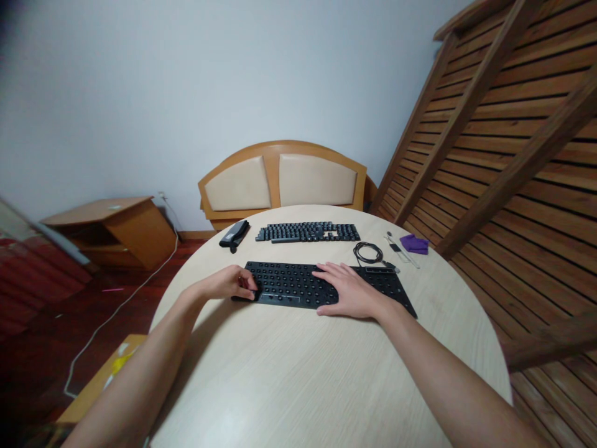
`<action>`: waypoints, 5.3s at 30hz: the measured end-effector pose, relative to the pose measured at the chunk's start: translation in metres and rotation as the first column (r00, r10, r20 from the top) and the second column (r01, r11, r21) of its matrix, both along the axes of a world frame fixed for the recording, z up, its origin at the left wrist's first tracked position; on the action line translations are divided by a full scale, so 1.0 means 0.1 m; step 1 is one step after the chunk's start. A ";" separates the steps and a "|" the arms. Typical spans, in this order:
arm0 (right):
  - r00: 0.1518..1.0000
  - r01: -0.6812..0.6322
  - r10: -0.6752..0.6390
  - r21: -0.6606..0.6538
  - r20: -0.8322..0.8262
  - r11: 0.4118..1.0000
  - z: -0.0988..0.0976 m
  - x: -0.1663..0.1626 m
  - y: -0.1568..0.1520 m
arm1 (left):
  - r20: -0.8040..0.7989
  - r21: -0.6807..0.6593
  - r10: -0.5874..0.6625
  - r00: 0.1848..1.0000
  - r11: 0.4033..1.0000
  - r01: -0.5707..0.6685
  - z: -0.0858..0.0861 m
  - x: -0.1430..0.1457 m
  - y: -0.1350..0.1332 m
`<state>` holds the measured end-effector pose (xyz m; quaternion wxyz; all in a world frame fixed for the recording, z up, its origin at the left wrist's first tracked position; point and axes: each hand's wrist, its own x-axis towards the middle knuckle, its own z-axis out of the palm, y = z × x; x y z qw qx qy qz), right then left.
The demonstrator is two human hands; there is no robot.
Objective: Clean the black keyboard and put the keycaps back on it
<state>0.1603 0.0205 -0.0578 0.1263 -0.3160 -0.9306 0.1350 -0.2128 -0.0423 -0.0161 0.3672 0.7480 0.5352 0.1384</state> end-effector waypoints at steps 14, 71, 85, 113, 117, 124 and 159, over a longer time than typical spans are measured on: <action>1.000 0.001 -0.002 0.021 0.019 1.000 0.00 0.00 0.00 | 0.007 -0.014 -0.018 1.000 1.000 0.019 -0.01 -0.01 0.00; 1.000 0.007 -0.007 -0.004 0.007 1.000 0.02 -0.01 -0.02 | -0.255 0.525 0.161 0.953 0.851 -0.004 -0.17 0.21 0.90; 1.000 0.000 -0.001 -0.012 -0.023 1.000 0.06 -0.02 -0.07 | -0.486 0.498 0.129 0.865 0.854 0.152 -0.38 0.34 1.36; 1.000 -0.002 0.002 -0.008 -0.024 1.000 0.05 -0.02 -0.04 | -0.307 0.540 0.214 0.927 0.842 -0.016 -0.13 0.46 0.74; 1.000 -0.012 0.012 0.012 0.001 1.000 0.05 -0.02 -0.04 | -0.242 0.538 0.145 0.959 0.843 0.008 -0.12 0.56 0.30; 0.988 0.019 0.010 0.190 -0.152 0.982 0.13 -0.14 -0.14 | -0.172 0.503 -0.085 0.981 0.849 0.162 -0.14 0.54 0.01; 0.981 -0.112 0.151 0.272 -0.125 0.956 0.05 -0.41 -0.29 | -0.085 0.362 -0.242 0.967 0.896 0.256 -0.01 0.42 -0.04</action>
